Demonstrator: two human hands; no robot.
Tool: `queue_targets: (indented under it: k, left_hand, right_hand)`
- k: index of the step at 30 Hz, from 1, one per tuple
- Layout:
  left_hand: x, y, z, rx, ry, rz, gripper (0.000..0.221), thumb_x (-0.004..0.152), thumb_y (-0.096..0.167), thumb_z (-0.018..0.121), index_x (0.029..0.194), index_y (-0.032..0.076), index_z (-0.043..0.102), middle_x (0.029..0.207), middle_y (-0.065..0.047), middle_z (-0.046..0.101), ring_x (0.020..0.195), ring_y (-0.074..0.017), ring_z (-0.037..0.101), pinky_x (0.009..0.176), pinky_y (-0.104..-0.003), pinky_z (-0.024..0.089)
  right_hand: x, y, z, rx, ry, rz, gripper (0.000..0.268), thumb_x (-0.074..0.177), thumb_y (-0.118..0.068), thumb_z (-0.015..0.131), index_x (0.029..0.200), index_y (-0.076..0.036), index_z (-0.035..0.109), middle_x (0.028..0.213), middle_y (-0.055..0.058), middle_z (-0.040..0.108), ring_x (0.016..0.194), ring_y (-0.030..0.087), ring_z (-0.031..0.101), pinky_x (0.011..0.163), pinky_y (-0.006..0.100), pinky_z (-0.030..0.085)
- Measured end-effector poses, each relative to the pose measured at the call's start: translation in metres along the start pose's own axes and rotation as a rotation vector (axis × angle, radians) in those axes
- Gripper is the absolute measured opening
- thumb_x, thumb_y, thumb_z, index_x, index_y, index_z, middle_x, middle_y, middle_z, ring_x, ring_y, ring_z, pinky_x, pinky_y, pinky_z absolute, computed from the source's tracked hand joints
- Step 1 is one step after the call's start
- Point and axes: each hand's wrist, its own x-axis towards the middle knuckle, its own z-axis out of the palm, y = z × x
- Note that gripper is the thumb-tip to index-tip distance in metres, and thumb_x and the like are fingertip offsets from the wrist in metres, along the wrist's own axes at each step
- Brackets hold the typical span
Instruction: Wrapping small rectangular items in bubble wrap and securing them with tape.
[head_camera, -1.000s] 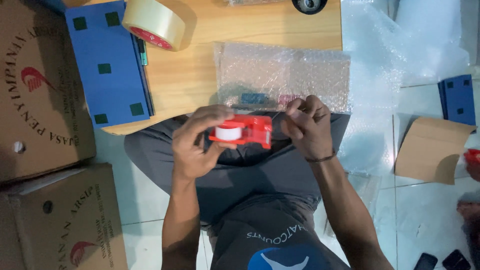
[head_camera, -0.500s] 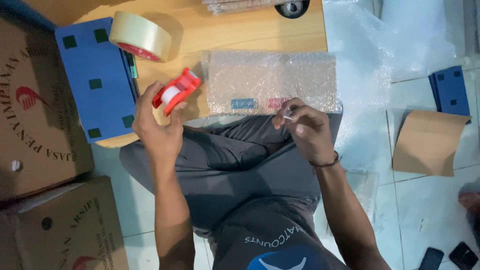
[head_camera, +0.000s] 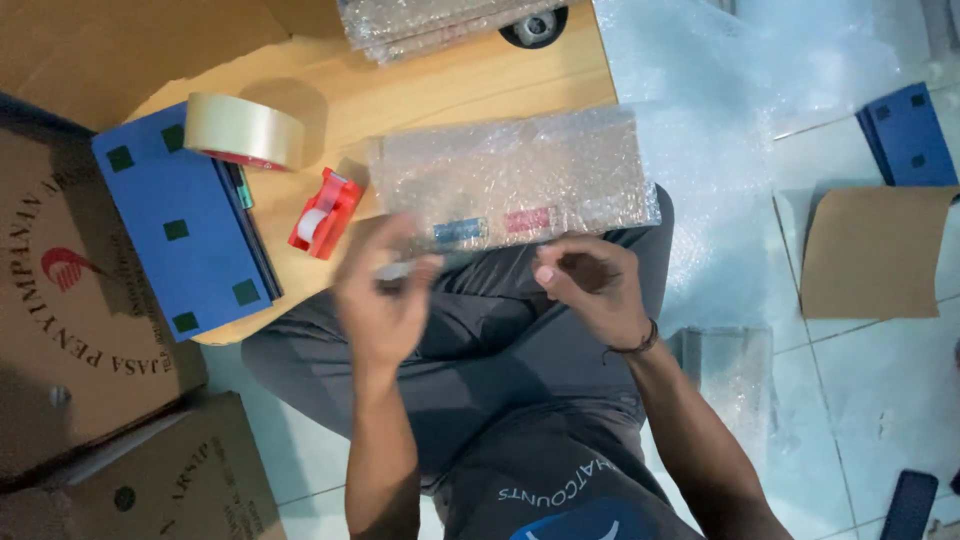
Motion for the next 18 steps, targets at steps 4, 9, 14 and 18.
queue_targets:
  k: [4,9,14,18]
  left_hand:
    - [0.022,0.029,0.034,-0.42,-0.489,-0.075,0.027,0.093,0.023,0.078,0.114,0.007,0.076,0.099,-0.011,0.076,0.088,-0.0275,0.073,0.078,-0.038,0.057]
    - [0.04,0.033,0.062,-0.443,-0.574,-0.105,0.011,0.097,0.019,0.074,0.092,0.01,0.076,0.078,-0.008,0.072,0.072,-0.0216,0.068,0.07,-0.035,0.054]
    - [0.064,0.04,0.083,-0.393,-0.555,-0.096,0.011,0.096,0.015,0.074,0.086,0.011,0.077,0.075,-0.004,0.071,0.069,-0.015,0.065,0.069,-0.03,0.051]
    - [0.08,0.029,0.111,-0.262,-0.499,0.02,0.01,0.093,0.009,0.074,0.083,0.009,0.076,0.073,-0.012,0.068,0.069,-0.029,0.067,0.066,-0.037,0.05]
  right_hand:
    - [-0.004,-0.003,0.004,-0.059,0.013,0.044,0.013,0.09,0.003,0.076,0.1,0.01,0.072,0.07,0.02,0.069,0.057,0.024,0.069,0.049,0.033,0.056]
    - [0.006,-0.02,0.006,-0.094,0.077,0.041,0.008,0.091,-0.001,0.076,0.094,0.006,0.072,0.062,0.015,0.066,0.057,0.017,0.066,0.047,0.028,0.051]
    - [0.021,-0.01,-0.004,-0.146,0.221,0.145,0.016,0.088,0.004,0.08,0.102,0.008,0.074,0.064,0.018,0.07,0.048,0.016,0.065,0.046,0.029,0.053]
    - [0.037,-0.004,-0.003,0.075,0.467,0.245,0.042,0.093,0.002,0.074,0.126,0.016,0.052,0.069,0.022,0.067,0.05,0.016,0.062,0.052,0.031,0.057]
